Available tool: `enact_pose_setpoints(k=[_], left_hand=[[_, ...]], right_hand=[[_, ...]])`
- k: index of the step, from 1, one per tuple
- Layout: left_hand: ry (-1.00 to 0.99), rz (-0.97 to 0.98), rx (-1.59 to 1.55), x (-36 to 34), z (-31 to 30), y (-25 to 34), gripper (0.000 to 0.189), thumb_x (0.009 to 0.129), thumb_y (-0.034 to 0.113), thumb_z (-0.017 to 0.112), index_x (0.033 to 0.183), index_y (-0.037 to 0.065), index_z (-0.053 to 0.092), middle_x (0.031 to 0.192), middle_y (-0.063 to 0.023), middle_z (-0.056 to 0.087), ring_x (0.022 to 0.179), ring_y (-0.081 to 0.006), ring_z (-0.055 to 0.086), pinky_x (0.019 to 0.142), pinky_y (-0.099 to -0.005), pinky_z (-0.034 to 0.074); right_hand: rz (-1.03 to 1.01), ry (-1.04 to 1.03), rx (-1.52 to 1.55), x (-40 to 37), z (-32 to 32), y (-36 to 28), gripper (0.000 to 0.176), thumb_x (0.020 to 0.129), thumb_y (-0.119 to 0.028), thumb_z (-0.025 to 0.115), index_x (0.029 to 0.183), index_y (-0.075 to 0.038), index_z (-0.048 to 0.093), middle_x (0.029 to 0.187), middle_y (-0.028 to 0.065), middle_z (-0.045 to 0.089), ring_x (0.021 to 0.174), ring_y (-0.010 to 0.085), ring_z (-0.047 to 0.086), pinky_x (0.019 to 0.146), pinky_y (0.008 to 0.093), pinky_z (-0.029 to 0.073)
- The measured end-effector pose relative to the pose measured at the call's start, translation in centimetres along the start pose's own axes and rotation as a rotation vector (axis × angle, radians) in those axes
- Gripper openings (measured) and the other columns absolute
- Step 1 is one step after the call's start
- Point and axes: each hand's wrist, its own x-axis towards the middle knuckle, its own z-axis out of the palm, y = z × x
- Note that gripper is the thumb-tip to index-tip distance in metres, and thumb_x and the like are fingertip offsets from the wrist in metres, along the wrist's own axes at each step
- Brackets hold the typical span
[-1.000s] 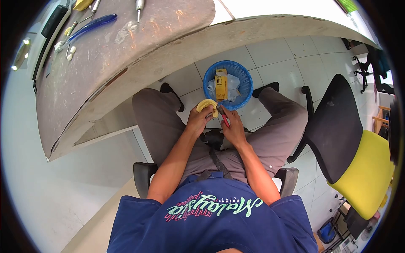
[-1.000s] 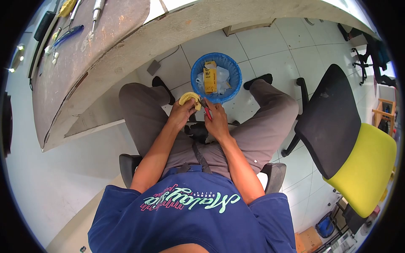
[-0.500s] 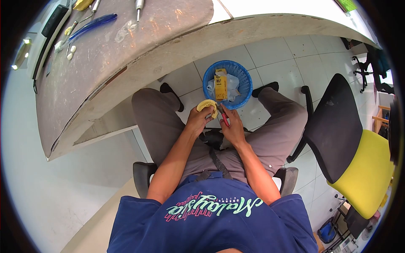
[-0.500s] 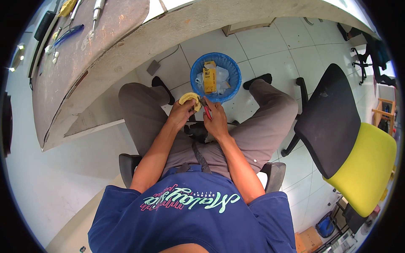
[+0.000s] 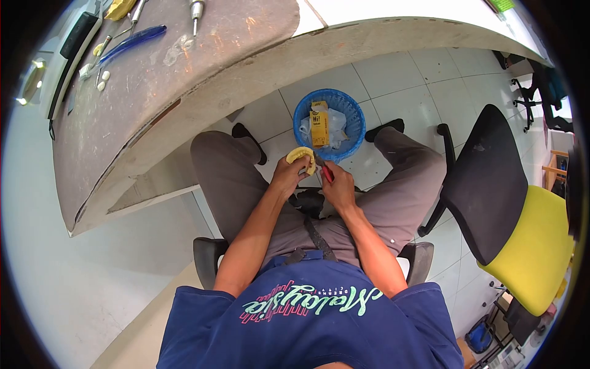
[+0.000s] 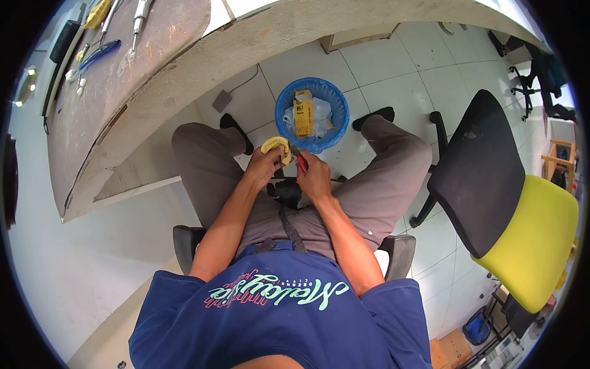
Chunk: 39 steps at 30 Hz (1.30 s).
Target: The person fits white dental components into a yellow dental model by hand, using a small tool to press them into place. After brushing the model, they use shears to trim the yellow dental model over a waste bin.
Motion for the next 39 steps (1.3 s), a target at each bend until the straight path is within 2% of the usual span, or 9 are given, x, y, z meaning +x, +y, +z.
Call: enact_pose_setpoints(k=[2, 8, 15, 18, 22, 28, 30, 35, 39], left_hand=[[-0.012, 0.018, -0.04, 0.0, 0.2, 0.0, 0.02, 0.094, 0.011, 0.064, 0.113, 0.004, 0.063, 0.106, -0.006, 0.067, 0.094, -0.0157, 0.065, 0.084, -0.035, 0.054], [-0.012, 0.051, -0.054, 0.4, -0.6, -0.2, 0.023, 0.094, 0.007, 0.061, 0.117, 0.003, 0.058, 0.108, -0.0062, 0.066, 0.097, -0.0168, 0.064, 0.087, -0.0359, 0.055], [0.053, 0.063, -0.018, -0.4, 0.7, 0.3, 0.016, 0.096, 0.005, 0.059, 0.112, 0.004, 0.058, 0.103, -0.0036, 0.063, 0.096, -0.013, 0.063, 0.088, -0.0333, 0.056], [0.043, 0.118, 0.078, -0.2, 0.6, -0.2, 0.018, 0.096, 0.008, 0.06, 0.113, 0.004, 0.057, 0.105, -0.0041, 0.062, 0.096, -0.013, 0.062, 0.09, -0.0334, 0.055], [-0.018, 0.146, 0.003, 0.3, 0.3, -0.6, 0.015, 0.097, 0.01, 0.058, 0.111, 0.004, 0.057, 0.102, -0.0031, 0.061, 0.093, -0.0119, 0.061, 0.086, -0.0313, 0.055], [0.033, 0.15, -0.018, 0.2, 0.5, -0.5, 0.027, 0.101, 0.032, 0.055, 0.106, 0.005, 0.058, 0.098, -0.0022, 0.061, 0.085, -0.0105, 0.06, 0.073, -0.0266, 0.051], [0.16, 0.095, 0.162, 0.5, 0.9, -0.3, 0.033, 0.1, 0.04, 0.055, 0.104, 0.007, 0.06, 0.093, -0.0016, 0.062, 0.082, -0.0106, 0.06, 0.068, -0.0258, 0.05], [0.191, 0.102, 0.104, 3.1, 1.1, -2.2, 0.032, 0.1, 0.041, 0.057, 0.102, 0.009, 0.061, 0.088, -0.0007, 0.061, 0.078, -0.0101, 0.059, 0.066, -0.0267, 0.05], [0.181, 0.089, 0.011, 4.6, 1.8, -1.8, 0.027, 0.1, 0.038, 0.058, 0.101, 0.011, 0.06, 0.087, 0.0, 0.061, 0.076, -0.011, 0.059, 0.065, -0.0288, 0.05]], right_hand=[[-0.05, 0.035, 0.019, 0.2, -0.1, 0.0, 0.046, 0.082, -0.003, 0.066, 0.127, -0.007, 0.061, 0.091, 0.0211, 0.064, 0.084, 0.0421, 0.064, 0.074, 0.0458, 0.051], [-0.099, -0.002, 0.043, 0.1, -0.1, -0.1, 0.065, 0.076, 0.001, 0.063, 0.14, -0.011, 0.053, 0.097, 0.0185, 0.055, 0.089, 0.0372, 0.058, 0.081, 0.046, 0.048], [-0.192, 0.02, -0.045, -0.1, 0.1, -0.2, 0.069, 0.074, 0.001, 0.062, 0.142, -0.008, 0.051, 0.098, 0.0198, 0.055, 0.09, 0.0387, 0.057, 0.079, 0.0492, 0.047], [-0.184, 0.023, -0.084, -0.1, 0.1, -0.7, 0.068, 0.075, 0.001, 0.063, 0.141, -0.008, 0.051, 0.099, 0.0212, 0.056, 0.09, 0.0394, 0.057, 0.079, 0.0488, 0.047], [-0.091, -0.045, -0.086, 0.2, -0.3, -1.2, 0.055, 0.078, 0.0, 0.064, 0.132, -0.004, 0.056, 0.094, 0.0225, 0.058, 0.086, 0.0418, 0.06, 0.076, 0.0485, 0.05], [-0.1, 0.001, -0.068, 0.1, 0.4, -0.7, 0.034, 0.083, -0.004, 0.065, 0.117, -0.002, 0.062, 0.09, 0.0228, 0.063, 0.081, 0.0444, 0.064, 0.071, 0.05, 0.052], [-0.094, 0.019, -0.063, -0.1, 1.0, -0.1, 0.03, 0.084, -0.006, 0.066, 0.114, -0.002, 0.063, 0.09, 0.0233, 0.063, 0.081, 0.0445, 0.065, 0.071, 0.0502, 0.052], [0.107, 0.007, -0.2, 1.0, 1.6, 0.3, 0.022, 0.089, -0.017, 0.066, 0.105, -0.002, 0.063, 0.089, 0.0274, 0.062, 0.08, 0.0475, 0.065, 0.071, 0.0517, 0.053], [0.125, -0.027, -0.195, 2.2, 1.4, 1.4, 0.025, 0.089, -0.015, 0.064, 0.111, -0.003, 0.059, 0.099, 0.0278, 0.06, 0.085, 0.0474, 0.064, 0.074, 0.053, 0.052]])
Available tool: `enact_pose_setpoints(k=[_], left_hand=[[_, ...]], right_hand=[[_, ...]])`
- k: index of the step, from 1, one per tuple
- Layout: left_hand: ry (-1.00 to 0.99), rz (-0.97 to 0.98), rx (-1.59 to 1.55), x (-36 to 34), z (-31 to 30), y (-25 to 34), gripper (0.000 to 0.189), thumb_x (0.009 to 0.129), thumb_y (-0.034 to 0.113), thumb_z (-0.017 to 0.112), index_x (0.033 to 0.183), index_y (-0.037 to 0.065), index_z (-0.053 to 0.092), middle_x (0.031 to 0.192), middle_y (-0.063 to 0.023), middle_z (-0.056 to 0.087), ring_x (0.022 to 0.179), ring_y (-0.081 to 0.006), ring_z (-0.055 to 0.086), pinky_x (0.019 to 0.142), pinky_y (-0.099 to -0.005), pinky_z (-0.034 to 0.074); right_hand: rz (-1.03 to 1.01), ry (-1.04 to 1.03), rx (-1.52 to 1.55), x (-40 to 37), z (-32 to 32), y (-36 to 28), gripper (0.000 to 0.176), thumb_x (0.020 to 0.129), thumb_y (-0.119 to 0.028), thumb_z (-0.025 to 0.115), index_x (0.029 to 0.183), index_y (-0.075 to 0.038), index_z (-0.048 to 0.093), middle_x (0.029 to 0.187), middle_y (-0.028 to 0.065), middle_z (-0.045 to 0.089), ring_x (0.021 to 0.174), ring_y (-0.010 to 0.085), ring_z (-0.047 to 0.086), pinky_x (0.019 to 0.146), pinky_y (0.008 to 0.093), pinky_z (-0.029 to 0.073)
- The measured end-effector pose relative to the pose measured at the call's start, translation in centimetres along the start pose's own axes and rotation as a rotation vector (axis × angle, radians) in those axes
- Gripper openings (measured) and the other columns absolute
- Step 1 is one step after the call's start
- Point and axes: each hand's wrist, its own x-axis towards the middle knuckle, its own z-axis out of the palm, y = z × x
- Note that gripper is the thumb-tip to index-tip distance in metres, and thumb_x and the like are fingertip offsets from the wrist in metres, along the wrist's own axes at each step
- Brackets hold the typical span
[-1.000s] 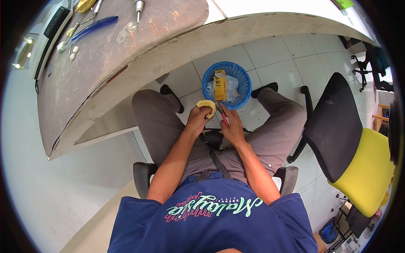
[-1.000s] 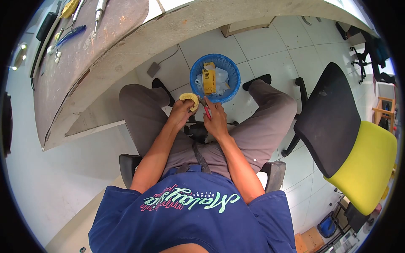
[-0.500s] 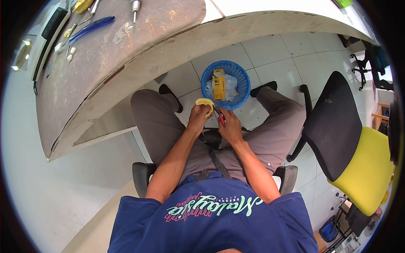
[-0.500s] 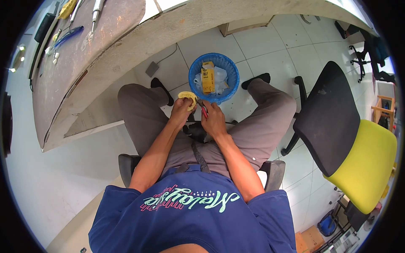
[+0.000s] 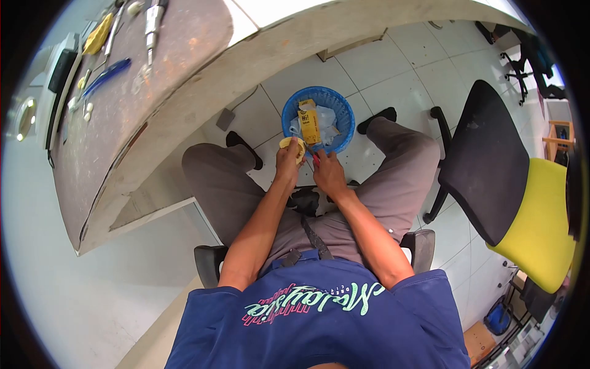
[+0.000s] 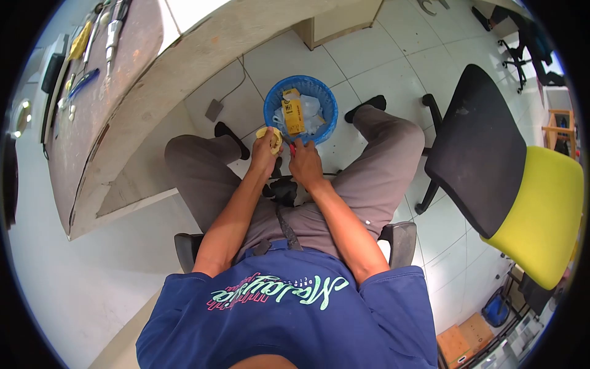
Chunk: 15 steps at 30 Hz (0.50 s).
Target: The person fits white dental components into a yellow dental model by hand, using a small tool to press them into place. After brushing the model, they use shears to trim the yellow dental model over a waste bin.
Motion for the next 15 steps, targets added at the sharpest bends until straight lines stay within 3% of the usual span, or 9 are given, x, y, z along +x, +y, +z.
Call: enact_pose_setpoints(k=[5, 9, 15], left_hand=[[-0.023, -0.028, -0.028, 0.8, -0.5, -0.8, 0.027, 0.1, 0.038, 0.058, 0.103, 0.011, 0.06, 0.091, 0.0, 0.061, 0.079, -0.011, 0.059, 0.067, -0.0287, 0.05], [-0.017, -0.004, 0.028, 0.7, -0.1, -1.1, 0.029, 0.099, 0.039, 0.059, 0.105, 0.01, 0.06, 0.094, -0.0004, 0.061, 0.08, -0.0112, 0.059, 0.069, -0.0289, 0.051], [-0.039, -0.106, 0.027, 1.6, 0.1, -0.8, 0.028, 0.1, 0.039, 0.057, 0.104, 0.011, 0.06, 0.094, -0.0005, 0.062, 0.08, -0.0123, 0.059, 0.069, -0.0298, 0.049]], right_hand=[[-0.037, -0.089, -0.129, -0.1, -0.1, 0.7, 0.034, 0.089, -0.013, 0.06, 0.121, -0.003, 0.053, 0.116, 0.0242, 0.055, 0.105, 0.0442, 0.058, 0.084, 0.0549, 0.049], [-0.006, -0.081, -0.068, -0.4, 0.1, 0.9, 0.033, 0.09, -0.014, 0.061, 0.12, -0.003, 0.054, 0.115, 0.0245, 0.056, 0.106, 0.0444, 0.057, 0.085, 0.0547, 0.049], [0.017, -0.058, 0.057, 0.3, 0.1, 2.0, 0.026, 0.091, -0.019, 0.062, 0.109, -0.001, 0.057, 0.101, 0.027, 0.062, 0.092, 0.0468, 0.063, 0.081, 0.0527, 0.052]])
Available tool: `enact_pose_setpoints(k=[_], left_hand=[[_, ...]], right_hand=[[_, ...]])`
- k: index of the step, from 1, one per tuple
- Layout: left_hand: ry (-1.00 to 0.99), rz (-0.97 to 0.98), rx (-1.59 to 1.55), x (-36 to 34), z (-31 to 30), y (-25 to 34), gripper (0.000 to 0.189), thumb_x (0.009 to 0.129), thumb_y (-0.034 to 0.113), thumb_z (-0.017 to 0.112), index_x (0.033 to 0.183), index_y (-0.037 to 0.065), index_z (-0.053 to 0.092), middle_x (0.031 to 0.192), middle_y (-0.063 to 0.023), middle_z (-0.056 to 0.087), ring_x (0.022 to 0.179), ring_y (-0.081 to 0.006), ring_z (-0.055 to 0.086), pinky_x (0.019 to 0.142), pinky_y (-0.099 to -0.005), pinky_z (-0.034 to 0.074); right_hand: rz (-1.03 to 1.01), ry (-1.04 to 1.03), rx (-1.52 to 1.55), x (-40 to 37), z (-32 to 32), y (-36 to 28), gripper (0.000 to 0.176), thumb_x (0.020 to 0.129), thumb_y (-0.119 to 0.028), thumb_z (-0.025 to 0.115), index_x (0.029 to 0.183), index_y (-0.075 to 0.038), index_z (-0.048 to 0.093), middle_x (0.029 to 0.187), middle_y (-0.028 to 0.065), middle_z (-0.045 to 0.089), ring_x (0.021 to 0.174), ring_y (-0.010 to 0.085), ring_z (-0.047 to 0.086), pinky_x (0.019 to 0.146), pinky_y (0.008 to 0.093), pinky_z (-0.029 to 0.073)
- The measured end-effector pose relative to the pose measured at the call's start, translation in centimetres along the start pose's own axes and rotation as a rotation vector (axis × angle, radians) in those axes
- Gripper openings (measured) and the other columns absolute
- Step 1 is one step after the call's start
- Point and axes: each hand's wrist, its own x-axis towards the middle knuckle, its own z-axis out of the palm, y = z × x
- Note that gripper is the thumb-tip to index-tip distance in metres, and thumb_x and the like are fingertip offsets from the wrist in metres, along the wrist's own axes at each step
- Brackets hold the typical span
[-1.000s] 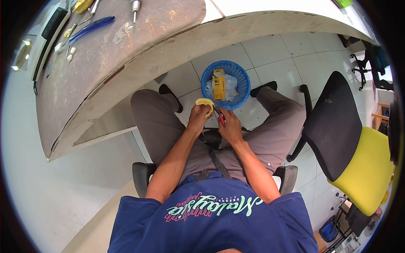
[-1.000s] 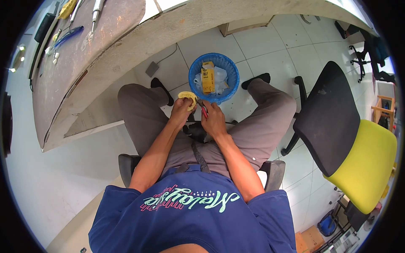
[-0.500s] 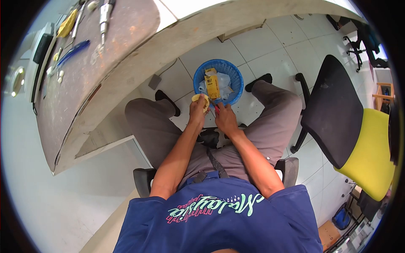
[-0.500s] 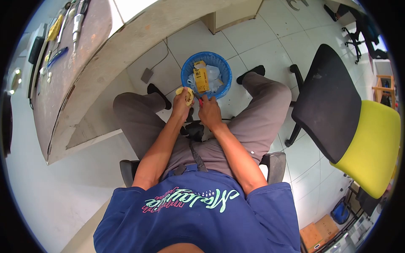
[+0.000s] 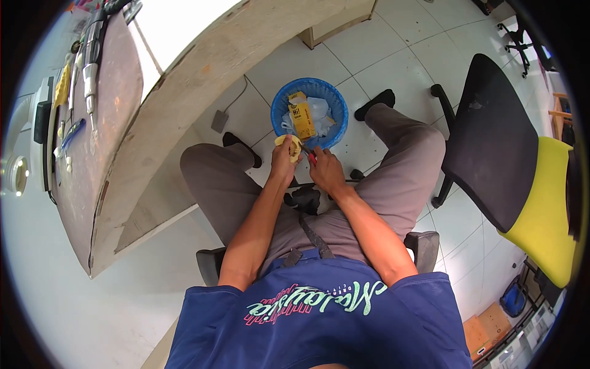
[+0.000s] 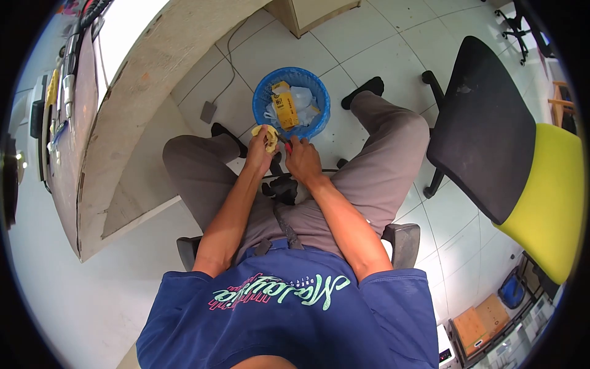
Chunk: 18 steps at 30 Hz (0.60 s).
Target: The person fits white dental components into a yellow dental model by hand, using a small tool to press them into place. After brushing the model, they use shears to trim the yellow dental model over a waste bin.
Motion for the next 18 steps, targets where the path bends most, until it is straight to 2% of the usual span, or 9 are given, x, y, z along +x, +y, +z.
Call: enact_pose_setpoints(k=[2, 4, 6, 9, 11, 12, 14, 18], left_hand=[[0.006, -0.044, 0.014, -0.1, 0.1, 0.5, 0.028, 0.1, 0.039, 0.057, 0.104, 0.011, 0.06, 0.093, -0.0007, 0.062, 0.08, -0.0123, 0.059, 0.069, -0.0295, 0.049], [0.013, -0.085, 0.026, -0.1, 0.4, 0.7, 0.028, 0.1, 0.039, 0.057, 0.103, 0.012, 0.06, 0.092, -0.001, 0.063, 0.079, -0.0124, 0.059, 0.069, -0.0292, 0.049], [0.082, -0.083, 0.003, -0.1, 0.9, 0.9, 0.03, 0.101, 0.041, 0.055, 0.102, 0.011, 0.059, 0.088, -0.0022, 0.063, 0.072, -0.0131, 0.059, 0.065, -0.0282, 0.048], [0.105, -0.073, 0.109, 0.0, 0.8, 0.4, 0.033, 0.102, 0.042, 0.05, 0.102, 0.01, 0.059, 0.082, -0.0037, 0.063, 0.065, -0.0136, 0.058, 0.059, -0.028, 0.046], [0.114, -0.063, 0.086, 0.1, 0.8, 0.3, 0.034, 0.103, 0.041, 0.048, 0.101, 0.009, 0.058, 0.08, -0.0041, 0.063, 0.063, -0.0137, 0.057, 0.057, -0.0271, 0.045], [0.119, -0.058, 0.069, 0.0, 0.7, 0.2, 0.035, 0.104, 0.041, 0.046, 0.101, 0.008, 0.058, 0.079, -0.0046, 0.062, 0.061, -0.0139, 0.057, 0.054, -0.0262, 0.044], [0.113, -0.035, 0.105, -0.2, 0.8, 0.4, 0.035, 0.104, 0.04, 0.045, 0.1, 0.008, 0.058, 0.078, -0.0044, 0.062, 0.061, -0.0134, 0.056, 0.053, -0.0256, 0.044], [0.088, 0.064, 0.238, 0.0, 0.6, 0.2, 0.037, 0.104, 0.04, 0.045, 0.101, 0.006, 0.06, 0.08, -0.0037, 0.063, 0.064, -0.0117, 0.059, 0.053, -0.0238, 0.045]], right_hand=[[-0.006, 0.033, 0.031, 0.1, 0.2, 0.0, 0.022, 0.091, -0.018, 0.063, 0.101, 0.0, 0.057, 0.088, 0.0288, 0.064, 0.081, 0.0494, 0.064, 0.073, 0.0531, 0.051], [0.044, -0.023, 0.013, 0.4, -0.4, -0.3, 0.022, 0.09, -0.019, 0.063, 0.1, 0.0, 0.058, 0.089, 0.0287, 0.064, 0.081, 0.0493, 0.064, 0.071, 0.0533, 0.051], [0.087, -0.082, -0.004, 0.6, -0.4, -0.4, 0.022, 0.09, -0.019, 0.064, 0.1, 0.0, 0.058, 0.089, 0.0286, 0.065, 0.081, 0.0492, 0.065, 0.07, 0.0535, 0.051], [0.058, -0.075, 0.021, 0.8, 0.5, 0.8, 0.025, 0.089, -0.018, 0.063, 0.106, -0.001, 0.057, 0.095, 0.0277, 0.064, 0.088, 0.0484, 0.063, 0.076, 0.0531, 0.05], [0.055, -0.058, 0.066, 0.5, 1.1, 1.0, 0.036, 0.089, -0.019, 0.062, 0.121, -0.004, 0.056, 0.111, 0.0252, 0.06, 0.101, 0.0455, 0.061, 0.086, 0.0544, 0.05], [0.052, -0.06, 0.066, 0.4, 1.4, 1.2, 0.036, 0.089, -0.019, 0.062, 0.121, -0.004, 0.056, 0.111, 0.0252, 0.06, 0.101, 0.0455, 0.061, 0.086, 0.0544, 0.05], [0.093, -0.133, 0.042, 0.2, 0.8, 0.7, 0.047, 0.087, -0.018, 0.061, 0.131, -0.005, 0.051, 0.121, 0.0237, 0.054, 0.111, 0.0445, 0.055, 0.091, 0.0565, 0.046], [0.098, -0.139, 0.01, 0.3, 1.6, 1.6, 0.05, 0.087, -0.018, 0.061, 0.134, -0.006, 0.049, 0.123, 0.0232, 0.053, 0.112, 0.0443, 0.055, 0.09, 0.0575, 0.047]])
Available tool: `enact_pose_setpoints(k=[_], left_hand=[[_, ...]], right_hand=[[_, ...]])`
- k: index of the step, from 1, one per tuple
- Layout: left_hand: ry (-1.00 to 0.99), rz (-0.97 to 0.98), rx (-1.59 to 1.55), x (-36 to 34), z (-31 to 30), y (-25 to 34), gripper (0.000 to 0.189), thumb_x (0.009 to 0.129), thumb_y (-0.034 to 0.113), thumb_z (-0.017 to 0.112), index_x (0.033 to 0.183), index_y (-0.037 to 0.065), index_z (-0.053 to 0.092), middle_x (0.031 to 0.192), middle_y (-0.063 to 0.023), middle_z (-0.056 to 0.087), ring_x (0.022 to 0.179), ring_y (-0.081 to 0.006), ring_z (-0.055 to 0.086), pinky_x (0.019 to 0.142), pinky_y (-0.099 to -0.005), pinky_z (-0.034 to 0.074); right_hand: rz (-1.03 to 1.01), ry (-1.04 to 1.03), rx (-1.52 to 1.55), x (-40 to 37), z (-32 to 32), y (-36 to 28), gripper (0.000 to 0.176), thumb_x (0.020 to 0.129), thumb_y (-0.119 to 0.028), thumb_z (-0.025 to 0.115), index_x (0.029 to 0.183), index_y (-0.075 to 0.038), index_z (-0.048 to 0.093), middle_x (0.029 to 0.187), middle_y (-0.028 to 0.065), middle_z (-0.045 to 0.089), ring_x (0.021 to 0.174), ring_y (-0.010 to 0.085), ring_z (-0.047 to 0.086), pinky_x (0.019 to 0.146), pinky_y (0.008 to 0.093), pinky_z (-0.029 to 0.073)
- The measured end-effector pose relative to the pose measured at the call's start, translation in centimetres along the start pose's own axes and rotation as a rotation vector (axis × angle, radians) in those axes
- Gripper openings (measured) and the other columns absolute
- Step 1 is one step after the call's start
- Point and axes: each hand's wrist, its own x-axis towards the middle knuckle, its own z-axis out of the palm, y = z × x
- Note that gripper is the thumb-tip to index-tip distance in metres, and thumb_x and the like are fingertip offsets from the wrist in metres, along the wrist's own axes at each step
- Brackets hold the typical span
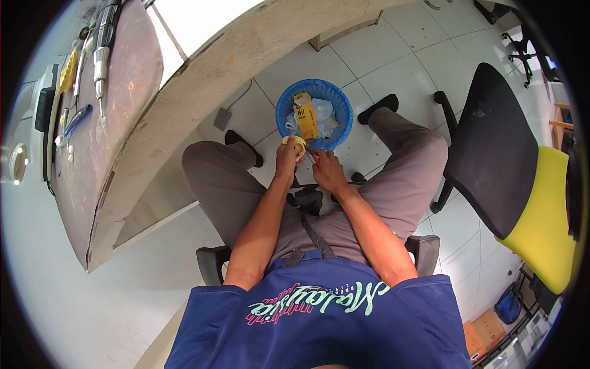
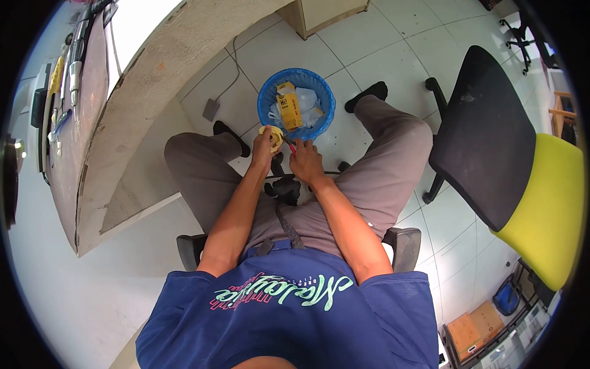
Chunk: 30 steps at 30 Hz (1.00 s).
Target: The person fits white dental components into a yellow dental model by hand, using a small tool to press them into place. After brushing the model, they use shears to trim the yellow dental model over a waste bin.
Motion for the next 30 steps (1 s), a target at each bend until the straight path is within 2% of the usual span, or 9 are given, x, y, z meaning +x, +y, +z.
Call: enact_pose_setpoints(k=[3, 6, 11, 15, 17, 20, 24, 27, 30], left_hand=[[-0.005, 0.092, 0.154, 0.3, -0.2, -0.3, 0.039, 0.104, 0.041, 0.046, 0.104, 0.006, 0.062, 0.085, -0.0032, 0.065, 0.072, -0.0109, 0.062, 0.057, -0.024, 0.049], [-0.057, 0.067, 0.134, 0.5, -0.8, -0.3, 0.036, 0.102, 0.042, 0.049, 0.106, 0.009, 0.061, 0.089, -0.0024, 0.066, 0.078, -0.0117, 0.066, 0.061, -0.0251, 0.052], [-0.032, 0.029, 0.155, 0.7, -0.7, 0.1, 0.039, 0.102, 0.045, 0.048, 0.107, 0.008, 0.062, 0.089, -0.0031, 0.067, 0.078, -0.0123, 0.066, 0.061, -0.0259, 0.052], [-0.007, 0.077, 0.319, 0.7, -1.0, -0.1, 0.047, 0.103, 0.049, 0.042, 0.106, 0.007, 0.062, 0.091, -0.0035, 0.067, 0.079, -0.0127, 0.066, 0.061, -0.027, 0.053], [0.02, 0.082, 0.285, 0.8, -1.0, -0.4, 0.053, 0.103, 0.051, 0.039, 0.102, 0.005, 0.064, 0.087, -0.0046, 0.066, 0.075, -0.0132, 0.064, 0.06, -0.0276, 0.052], [0.043, 0.105, 0.282, 0.9, -1.0, -0.6, 0.06, 0.104, 0.053, 0.034, 0.099, 0.003, 0.065, 0.083, -0.0062, 0.066, 0.071, -0.0142, 0.063, 0.059, -0.0289, 0.051], [0.043, 0.138, 0.414, 0.7, -1.2, -0.2, 0.06, 0.104, 0.053, 0.033, 0.103, 0.002, 0.066, 0.086, -0.0095, 0.067, 0.073, -0.0179, 0.065, 0.06, -0.0317, 0.052], [0.002, 0.168, 0.545, 0.5, -1.4, 0.7, 0.06, 0.104, 0.051, 0.033, 0.107, 0.0, 0.065, 0.086, -0.0126, 0.067, 0.076, -0.0213, 0.067, 0.062, -0.0336, 0.054], [0.005, 0.121, 0.579, 0.4, -1.8, 0.9, 0.06, 0.103, 0.051, 0.035, 0.109, -0.001, 0.065, 0.089, -0.015, 0.068, 0.079, -0.0238, 0.069, 0.063, -0.0356, 0.055]], right_hand=[[-0.066, 0.031, 0.019, 0.0, 0.1, 0.0, 0.048, 0.088, -0.019, 0.061, 0.133, -0.005, 0.05, 0.121, 0.0241, 0.053, 0.112, 0.0456, 0.054, 0.091, 0.0565, 0.046], [-0.136, 0.067, 0.063, 0.0, -0.3, -0.2, 0.038, 0.09, -0.019, 0.059, 0.123, -0.003, 0.055, 0.113, 0.0272, 0.059, 0.105, 0.0471, 0.058, 0.088, 0.0553, 0.048], [0.001, -0.012, 0.031, -0.1, -2.2, -2.4, 0.022, 0.092, -0.018, 0.059, 0.103, 0.001, 0.059, 0.092, 0.0303, 0.066, 0.086, 0.0486, 0.064, 0.079, 0.0548, 0.05], [0.026, -0.041, 0.058, 0.1, -1.3, -0.8, 0.028, 0.09, -0.017, 0.059, 0.112, 0.0, 0.058, 0.102, 0.0298, 0.064, 0.095, 0.0483, 0.062, 0.083, 0.0547, 0.049], [-0.095, 0.064, 0.122, 0.1, -0.2, -0.2, 0.041, 0.087, -0.016, 0.06, 0.126, -0.001, 0.054, 0.112, 0.0282, 0.06, 0.104, 0.0476, 0.059, 0.089, 0.0541, 0.048], [-0.081, 0.008, 0.061, 0.1, 0.3, 0.4, 0.053, 0.086, -0.015, 0.059, 0.136, -0.002, 0.048, 0.119, 0.0268, 0.055, 0.11, 0.047, 0.055, 0.094, 0.0535, 0.046], [-0.115, 0.029, 0.036, 0.1, 0.5, 0.7, 0.053, 0.087, -0.016, 0.059, 0.137, -0.001, 0.048, 0.119, 0.0278, 0.056, 0.11, 0.0467, 0.055, 0.094, 0.0532, 0.046], [-0.174, 0.027, 0.068, 0.1, 0.6, 0.8, 0.044, 0.09, -0.019, 0.058, 0.129, 0.0, 0.052, 0.115, 0.029, 0.058, 0.106, 0.0473, 0.057, 0.092, 0.0535, 0.047], [-0.102, -0.027, 0.075, -0.2, -0.4, -0.5, 0.032, 0.092, -0.02, 0.058, 0.116, 0.001, 0.057, 0.103, 0.0299, 0.063, 0.098, 0.0476, 0.062, 0.087, 0.0538, 0.049]])
